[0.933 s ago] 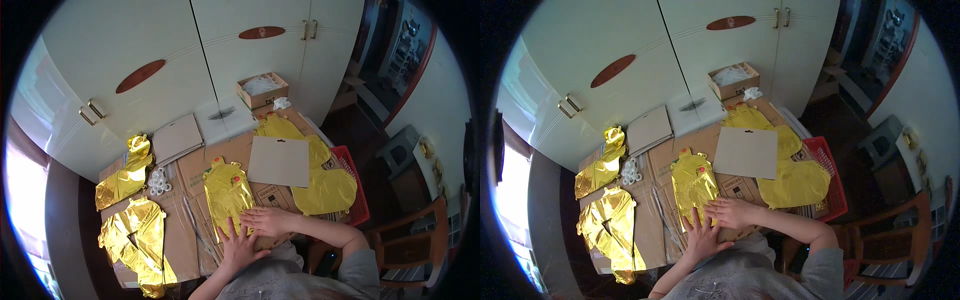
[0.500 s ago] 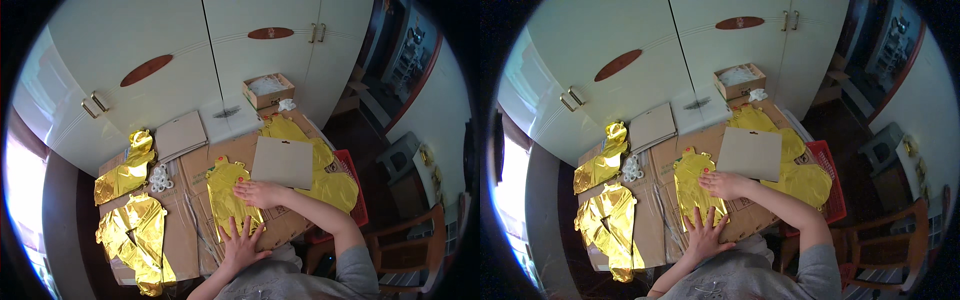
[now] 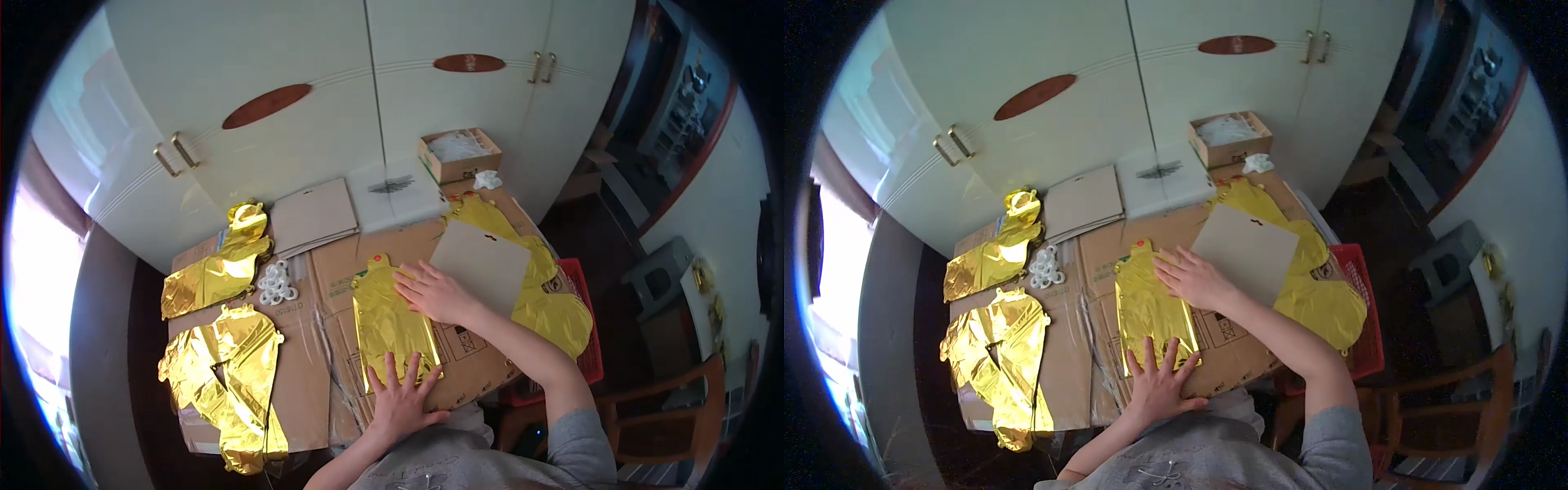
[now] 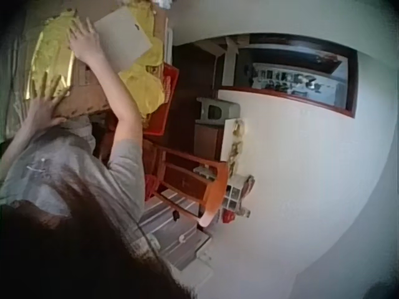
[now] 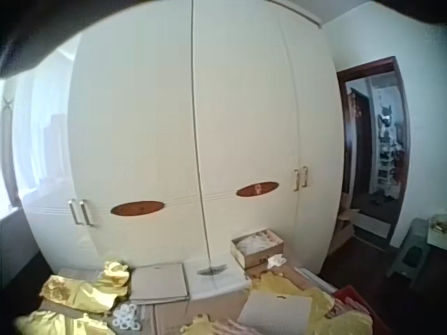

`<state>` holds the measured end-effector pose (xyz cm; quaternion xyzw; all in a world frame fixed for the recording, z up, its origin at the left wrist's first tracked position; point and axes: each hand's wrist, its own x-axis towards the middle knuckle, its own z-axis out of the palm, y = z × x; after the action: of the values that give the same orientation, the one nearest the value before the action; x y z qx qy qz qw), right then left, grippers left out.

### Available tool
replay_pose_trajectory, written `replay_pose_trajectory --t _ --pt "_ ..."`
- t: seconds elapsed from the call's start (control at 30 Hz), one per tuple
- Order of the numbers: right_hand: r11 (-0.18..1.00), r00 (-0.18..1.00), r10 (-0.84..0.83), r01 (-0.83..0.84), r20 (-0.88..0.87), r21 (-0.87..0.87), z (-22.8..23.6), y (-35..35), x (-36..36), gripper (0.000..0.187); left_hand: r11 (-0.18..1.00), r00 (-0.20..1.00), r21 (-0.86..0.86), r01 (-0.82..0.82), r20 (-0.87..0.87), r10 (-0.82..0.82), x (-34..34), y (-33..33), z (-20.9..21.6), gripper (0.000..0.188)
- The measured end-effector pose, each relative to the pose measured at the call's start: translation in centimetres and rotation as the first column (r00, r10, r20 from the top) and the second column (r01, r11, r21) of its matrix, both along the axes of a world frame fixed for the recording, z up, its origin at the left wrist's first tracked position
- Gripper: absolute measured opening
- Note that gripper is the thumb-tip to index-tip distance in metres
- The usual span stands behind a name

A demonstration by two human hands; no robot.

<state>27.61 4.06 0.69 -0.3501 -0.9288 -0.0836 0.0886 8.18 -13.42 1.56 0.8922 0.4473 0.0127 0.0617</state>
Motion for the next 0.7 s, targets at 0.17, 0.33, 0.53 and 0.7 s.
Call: replay_pose_trajectory --t 0.17,0.33,0.53,0.7 --pt "0.953 0.965 0.260 -0.258 -0.006 -0.159 1.0 -4.6 -4.8 0.050 1.000 1.000 -0.002 -0.008 0.000 0.008 -0.1 -0.1 0.0 0.092" --pt "0.805 0.885 0.413 -0.465 -0.215 -0.369 -0.8 -7.3 -7.8 0.049 0.973 0.999 -0.230 0.015 0.033 -0.008 -0.6 0.1 -2.0 0.089" --pt "0.890 0.907 0.274 -0.365 -0.320 -0.272 -2.5 -4.9 -8.2 0.050 0.999 1.000 -0.044 -0.011 0.010 0.011 -0.2 -0.1 -0.1 0.090" --pt "0.908 0.882 -0.228 0.038 -0.413 -0.418 -1.4 -1.2 -8.7 0.033 1.000 0.998 -0.010 -0.019 0.061 0.019 -0.3 -0.1 -0.5 0.092"
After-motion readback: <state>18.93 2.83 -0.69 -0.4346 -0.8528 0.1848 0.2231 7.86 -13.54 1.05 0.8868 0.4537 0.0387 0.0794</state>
